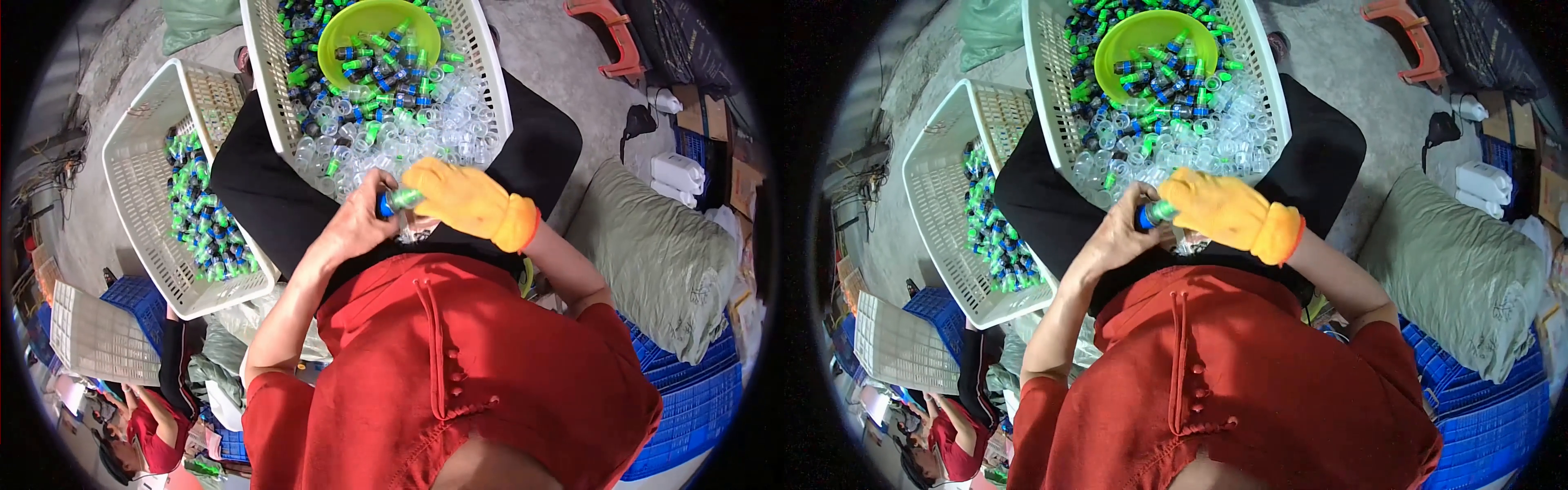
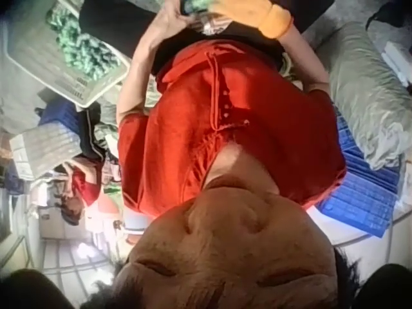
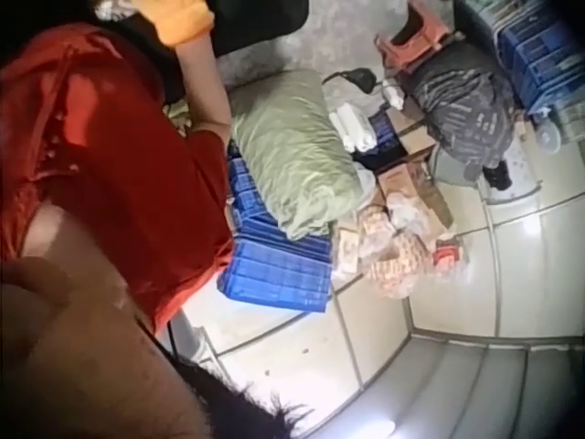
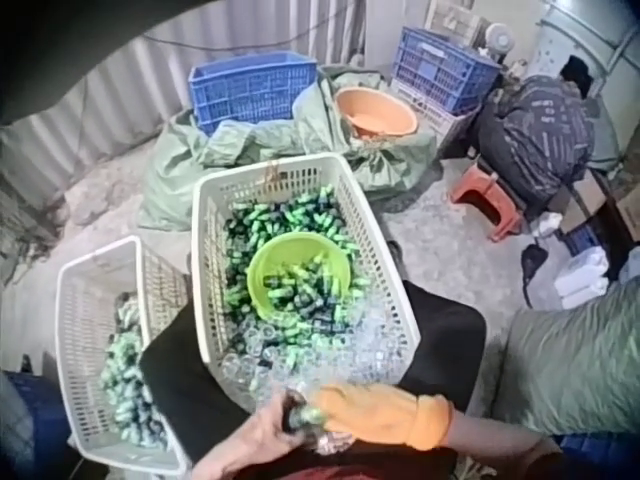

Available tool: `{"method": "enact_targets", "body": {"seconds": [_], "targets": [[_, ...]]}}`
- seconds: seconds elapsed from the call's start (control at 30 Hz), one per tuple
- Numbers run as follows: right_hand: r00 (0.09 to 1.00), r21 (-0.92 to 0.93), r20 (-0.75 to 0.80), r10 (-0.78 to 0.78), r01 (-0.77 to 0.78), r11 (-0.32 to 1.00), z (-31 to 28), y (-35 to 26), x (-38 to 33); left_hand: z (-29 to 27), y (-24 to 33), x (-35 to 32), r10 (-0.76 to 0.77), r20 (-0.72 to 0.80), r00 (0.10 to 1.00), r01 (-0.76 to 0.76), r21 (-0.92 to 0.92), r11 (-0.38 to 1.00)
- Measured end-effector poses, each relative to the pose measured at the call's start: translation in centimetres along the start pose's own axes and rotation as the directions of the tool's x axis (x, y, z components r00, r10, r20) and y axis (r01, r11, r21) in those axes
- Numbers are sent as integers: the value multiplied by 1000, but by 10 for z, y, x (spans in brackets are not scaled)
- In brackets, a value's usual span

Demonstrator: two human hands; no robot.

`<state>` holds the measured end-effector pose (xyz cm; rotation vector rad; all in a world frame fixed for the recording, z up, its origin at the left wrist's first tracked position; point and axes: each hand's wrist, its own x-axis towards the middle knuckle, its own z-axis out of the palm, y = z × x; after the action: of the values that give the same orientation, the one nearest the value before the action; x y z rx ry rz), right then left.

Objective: Sorting small green and blue plastic components from a large basket into a smaller bowl and bins.

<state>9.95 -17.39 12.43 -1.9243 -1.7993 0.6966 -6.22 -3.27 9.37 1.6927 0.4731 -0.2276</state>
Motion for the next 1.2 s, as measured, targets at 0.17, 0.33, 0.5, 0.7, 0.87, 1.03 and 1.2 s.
{"method": "enact_targets", "body": {"seconds": [0.17,0.33,0.5,0.7,0.87,1.03,1.2], "targets": [[992,-119,118,49,-35,992,16,-29,-19,23,2,-24,205,-45,978,-206,-13,979],[960,516,229,163,-262,815,16,-31,-24,35,7,-33,196,-134,971,-102,511,854],[996,311,-88,18,10,950,15,-47,-15,23,9,-32,122,-229,966,-57,272,960],[989,44,73,128,-131,990,20,-56,-16,21,5,-33,207,-131,969,-115,505,855],[765,788,507,396,-598,146,6,-22,-1,17,23,2,238,-194,952,-22,730,683],[848,682,315,426,-514,520,-8,46,20,9,-5,84,475,-242,846,-96,807,582],[860,108,-436,265,-243,964,-13,168,60,-7,-46,185,526,-202,826,-96,869,485]]}}
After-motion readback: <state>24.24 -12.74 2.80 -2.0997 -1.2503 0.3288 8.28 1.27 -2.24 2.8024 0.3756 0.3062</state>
